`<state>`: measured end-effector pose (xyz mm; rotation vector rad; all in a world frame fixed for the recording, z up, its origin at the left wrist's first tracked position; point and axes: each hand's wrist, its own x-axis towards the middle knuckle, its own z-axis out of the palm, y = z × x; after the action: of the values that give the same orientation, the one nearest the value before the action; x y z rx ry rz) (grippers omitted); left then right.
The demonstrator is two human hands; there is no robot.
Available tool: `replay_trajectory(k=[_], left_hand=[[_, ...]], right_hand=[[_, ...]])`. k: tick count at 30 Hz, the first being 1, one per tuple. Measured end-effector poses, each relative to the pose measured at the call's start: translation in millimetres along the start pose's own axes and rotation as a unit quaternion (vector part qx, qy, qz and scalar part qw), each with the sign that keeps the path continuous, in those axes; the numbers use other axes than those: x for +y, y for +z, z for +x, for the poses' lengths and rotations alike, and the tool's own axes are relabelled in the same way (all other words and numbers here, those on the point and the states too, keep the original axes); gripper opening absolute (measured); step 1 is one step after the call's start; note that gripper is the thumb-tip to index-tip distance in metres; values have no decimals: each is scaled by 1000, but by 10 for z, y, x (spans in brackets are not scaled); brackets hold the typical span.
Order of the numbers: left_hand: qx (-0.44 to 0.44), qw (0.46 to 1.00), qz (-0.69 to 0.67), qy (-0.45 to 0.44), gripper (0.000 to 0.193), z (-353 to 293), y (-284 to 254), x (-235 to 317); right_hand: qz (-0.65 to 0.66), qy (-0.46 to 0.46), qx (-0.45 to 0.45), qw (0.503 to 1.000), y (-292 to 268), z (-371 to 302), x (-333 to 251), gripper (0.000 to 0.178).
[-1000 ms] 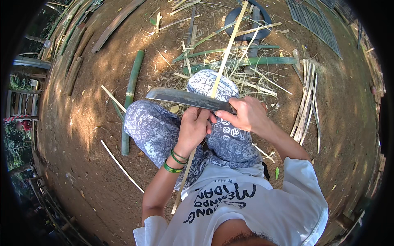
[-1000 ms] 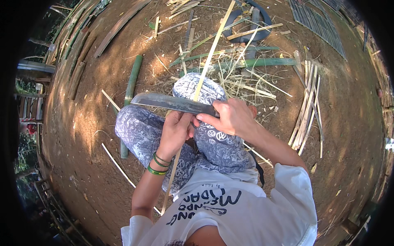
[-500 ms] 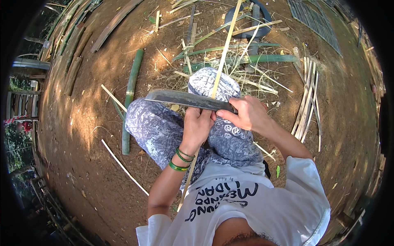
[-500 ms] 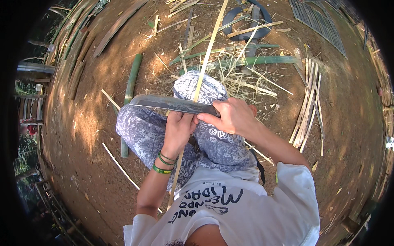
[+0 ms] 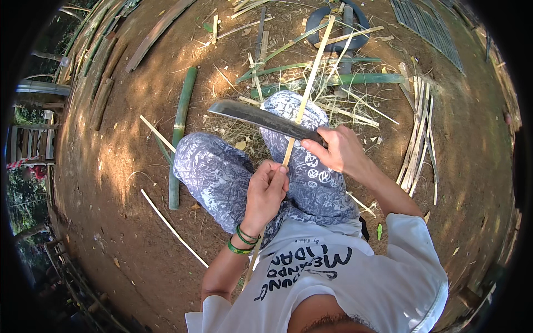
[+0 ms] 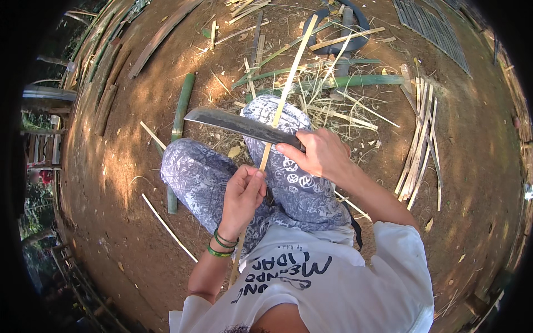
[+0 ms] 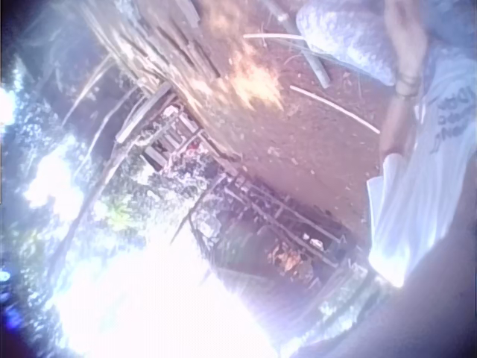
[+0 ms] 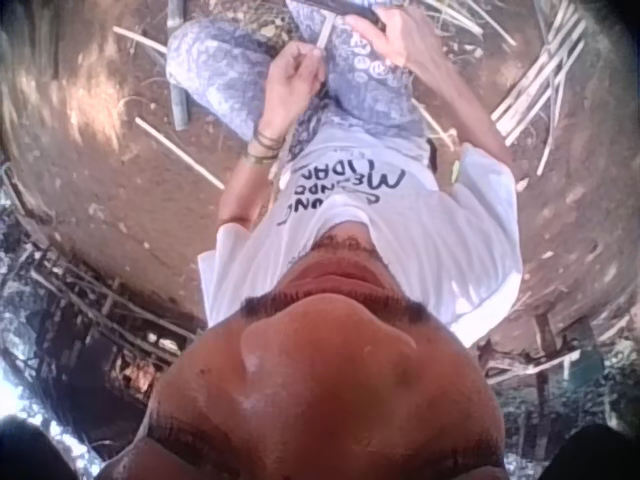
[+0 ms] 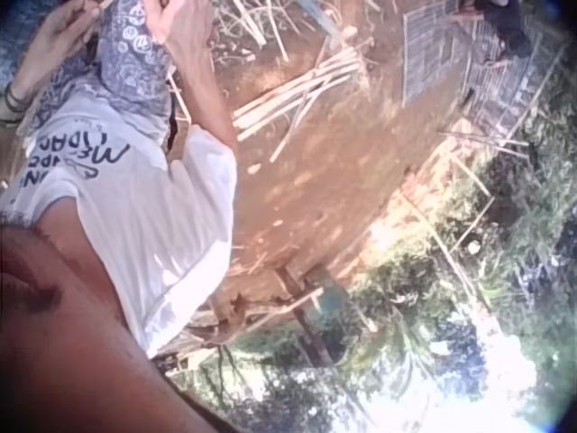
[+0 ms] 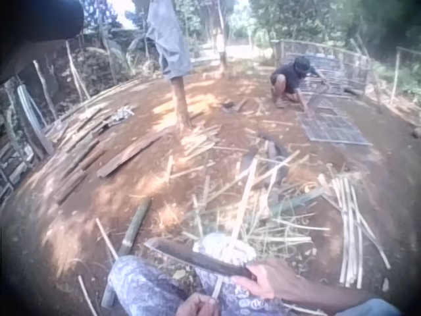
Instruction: The person sits on the ground and uses a large knife to split long bamboo strips into thinner slats. They hold the bamboo with one hand and use the knife to shave and split the material, creating a pile of finished slats and debris.
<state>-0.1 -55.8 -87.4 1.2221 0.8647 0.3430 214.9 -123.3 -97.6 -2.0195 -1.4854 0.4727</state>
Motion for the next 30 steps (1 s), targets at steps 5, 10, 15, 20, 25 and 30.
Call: replay_trajectory(k=[5,10,15,20,25,30], left_hand=[[33,997,35,58,13,159,90,-25],[48,995,74,49,14,-89,16,-33],[67,991,99,58,13,-277,-36,-71],[65,992,105,32,11,-595,-111,-175],[74,994,80,-13,12,-1061,-209,-367],[59,995,72,-34,11,-1385,-328,-466]], right_hand=[[-92,-63,-33,993,-105,-42,-155,60],[-64,-54,-28,996,-127,-50,-115,56],[-94,-77,-49,991,-159,-67,-219,56],[-64,-19,10,998,-40,-58,-82,60],[-38,27,-38,998,-96,-37,-62,61],[-15,23,-48,998,-101,-21,-12,61]])
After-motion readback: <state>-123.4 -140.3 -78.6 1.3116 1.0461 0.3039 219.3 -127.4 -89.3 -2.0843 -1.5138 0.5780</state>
